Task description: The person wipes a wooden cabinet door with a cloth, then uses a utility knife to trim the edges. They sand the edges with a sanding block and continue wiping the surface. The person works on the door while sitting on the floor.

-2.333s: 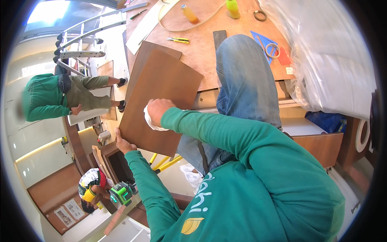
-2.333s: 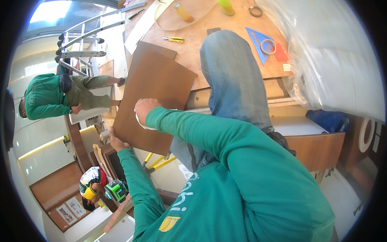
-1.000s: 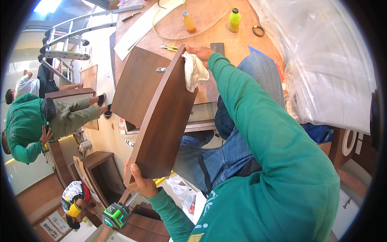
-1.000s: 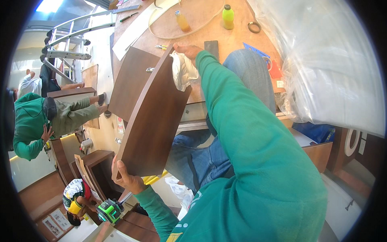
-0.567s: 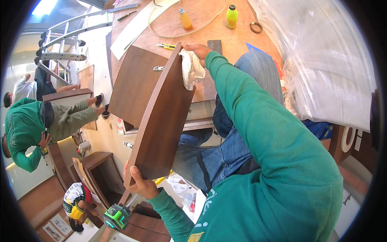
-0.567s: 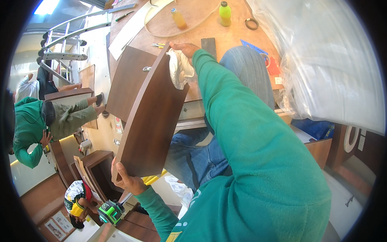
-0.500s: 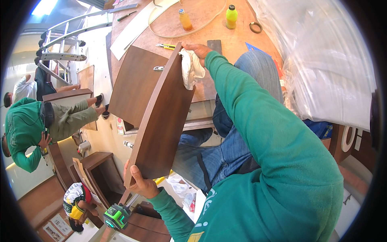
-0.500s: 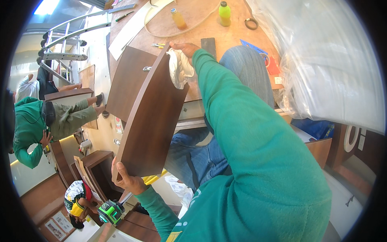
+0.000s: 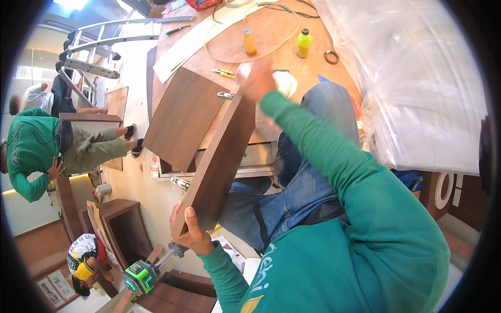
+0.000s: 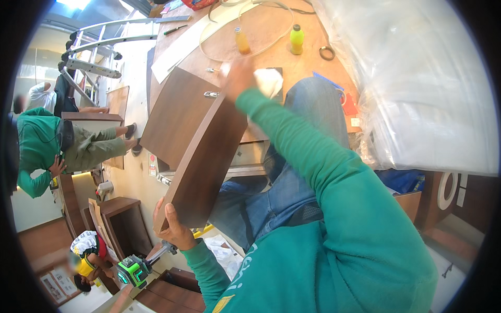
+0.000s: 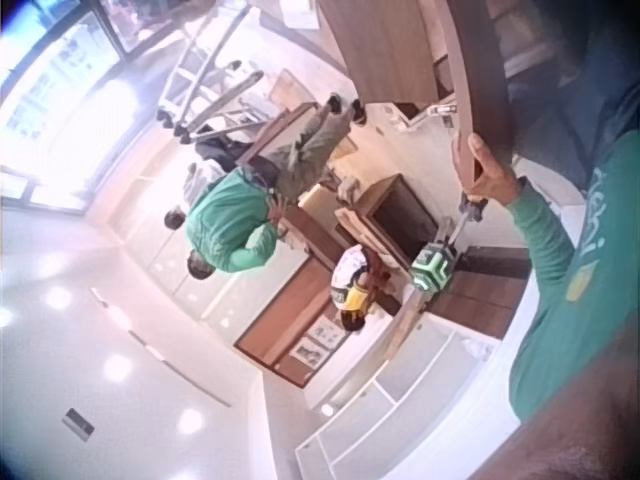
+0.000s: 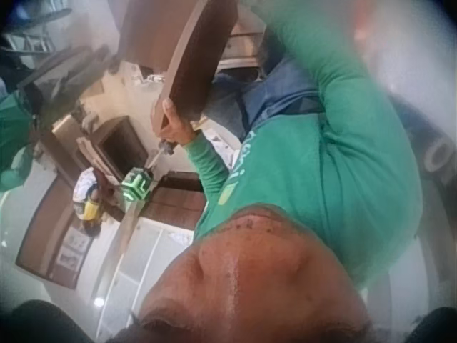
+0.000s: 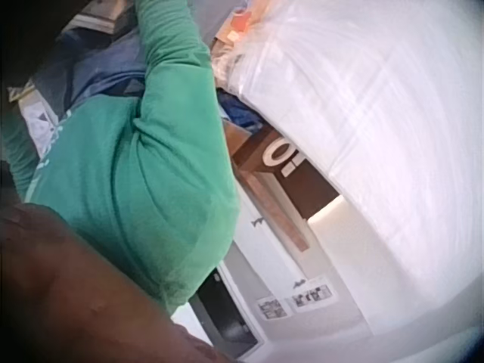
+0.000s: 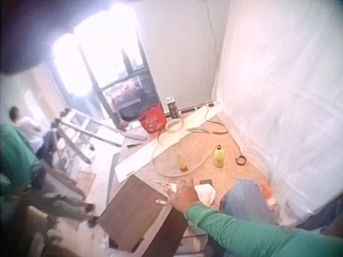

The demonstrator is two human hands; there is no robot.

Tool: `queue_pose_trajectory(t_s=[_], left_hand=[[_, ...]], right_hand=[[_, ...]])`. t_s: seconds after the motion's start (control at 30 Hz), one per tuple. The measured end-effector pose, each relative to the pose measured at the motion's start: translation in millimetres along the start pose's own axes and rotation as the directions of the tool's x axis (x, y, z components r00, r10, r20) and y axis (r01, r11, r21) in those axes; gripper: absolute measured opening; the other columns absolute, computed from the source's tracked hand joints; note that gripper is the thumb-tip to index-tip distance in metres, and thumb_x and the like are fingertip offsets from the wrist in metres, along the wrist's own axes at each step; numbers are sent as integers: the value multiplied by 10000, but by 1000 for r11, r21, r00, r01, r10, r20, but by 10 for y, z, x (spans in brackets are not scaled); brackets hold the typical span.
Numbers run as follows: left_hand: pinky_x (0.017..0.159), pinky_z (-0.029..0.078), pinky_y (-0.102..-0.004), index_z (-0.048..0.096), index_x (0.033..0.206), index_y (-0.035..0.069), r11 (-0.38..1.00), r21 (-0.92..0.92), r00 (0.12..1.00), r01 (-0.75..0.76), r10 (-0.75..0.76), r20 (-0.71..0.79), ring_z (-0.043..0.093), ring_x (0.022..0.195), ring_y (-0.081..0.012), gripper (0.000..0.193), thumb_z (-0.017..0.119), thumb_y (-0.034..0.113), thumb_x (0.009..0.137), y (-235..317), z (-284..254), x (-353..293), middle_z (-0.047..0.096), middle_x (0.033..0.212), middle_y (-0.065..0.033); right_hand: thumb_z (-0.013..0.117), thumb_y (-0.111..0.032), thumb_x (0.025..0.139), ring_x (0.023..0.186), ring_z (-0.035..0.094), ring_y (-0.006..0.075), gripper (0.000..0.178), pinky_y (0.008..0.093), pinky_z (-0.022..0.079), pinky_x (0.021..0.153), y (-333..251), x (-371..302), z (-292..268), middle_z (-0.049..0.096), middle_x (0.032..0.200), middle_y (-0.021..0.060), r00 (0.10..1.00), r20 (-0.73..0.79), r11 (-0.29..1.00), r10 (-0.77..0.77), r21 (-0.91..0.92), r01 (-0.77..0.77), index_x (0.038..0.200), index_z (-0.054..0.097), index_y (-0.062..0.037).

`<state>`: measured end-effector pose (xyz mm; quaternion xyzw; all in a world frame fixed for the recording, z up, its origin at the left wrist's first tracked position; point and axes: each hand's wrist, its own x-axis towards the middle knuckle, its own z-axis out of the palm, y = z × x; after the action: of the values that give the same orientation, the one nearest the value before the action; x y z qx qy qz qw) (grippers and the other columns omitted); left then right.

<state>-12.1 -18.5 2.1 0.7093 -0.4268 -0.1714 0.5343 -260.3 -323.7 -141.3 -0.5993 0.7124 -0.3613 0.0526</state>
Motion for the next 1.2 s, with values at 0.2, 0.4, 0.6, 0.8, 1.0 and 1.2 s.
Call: queue_pose_trajectory(t_s=[0.2, 0.4, 0.6, 0.8, 1.0, 1.2], left_hand=[[833, 573, -334, 730, 1216, -97, 1000, -17, 1000, -14, 14, 3, 723, 903, -219, 440, 783, 254, 957, -3, -62, -19, 771, 1057, -158], [843, 566, -309, 736, 1209, -98, 999, -53, 1000, -4, 4, 5, 719, 911, -196, 399, 781, 221, 973, 19, -44, -124, 775, 1055, -151], [852, 560, -306, 749, 1195, -87, 994, -111, 1000, -4, 2, -21, 713, 928, -185, 380, 806, 219, 977, 72, -35, -4, 778, 1058, -132], [837, 545, -295, 751, 1211, -69, 994, -109, 999, -33, 34, 8, 690, 910, -160, 354, 800, 206, 995, 11, -33, -26, 763, 1036, -97], [838, 547, -300, 745, 1218, -61, 994, -85, 997, -62, 65, 37, 684, 906, -161, 346, 788, 214, 1013, 4, -71, -129, 761, 1044, -96], [899, 568, -332, 755, 1187, -55, 993, -97, 997, -71, 74, 30, 715, 971, -190, 325, 816, 196, 991, -25, -111, -226, 781, 1082, -123]], right_hand=[[692, -270, 1016, 1103, 701, 452, 366, 489, 592, 974, -228, -475, -277, 607, 1314, 308, 985, 153, 948, -75, 318, 23, 1215, 770, 27], [689, -205, 986, 1113, 710, 444, 256, 494, 591, 973, 24, 50, -100, 680, 1234, 293, 929, 367, 998, 45, 27, -59, 1137, 792, -26], [689, -186, 978, 1181, 709, 403, 250, 480, 591, 989, -224, 205, -54, 709, 1228, 238, 896, 399, 981, 196, -80, -179, 1127, 782, -7], [661, -142, 935, 1082, 728, 414, 251, 489, 603, 956, -392, -118, -366, 718, 1146, 268, 878, 472, 993, -78, -40, 110, 1085, 759, 34], [629, -87, 881, 1098, 684, 424, 287, 453, 596, 953, -1413, -1506, -1308, 649, 1133, 277, 759, 506, 910, -410, 289, 298, 1103, 691, 84], [675, -35, 840, 1168, 659, 455, 419, 477, 583, 992, -1524, -1885, -1720, 618, 1210, 288, 748, 351, 760, -563, 575, 302, 1232, 634, 106]])
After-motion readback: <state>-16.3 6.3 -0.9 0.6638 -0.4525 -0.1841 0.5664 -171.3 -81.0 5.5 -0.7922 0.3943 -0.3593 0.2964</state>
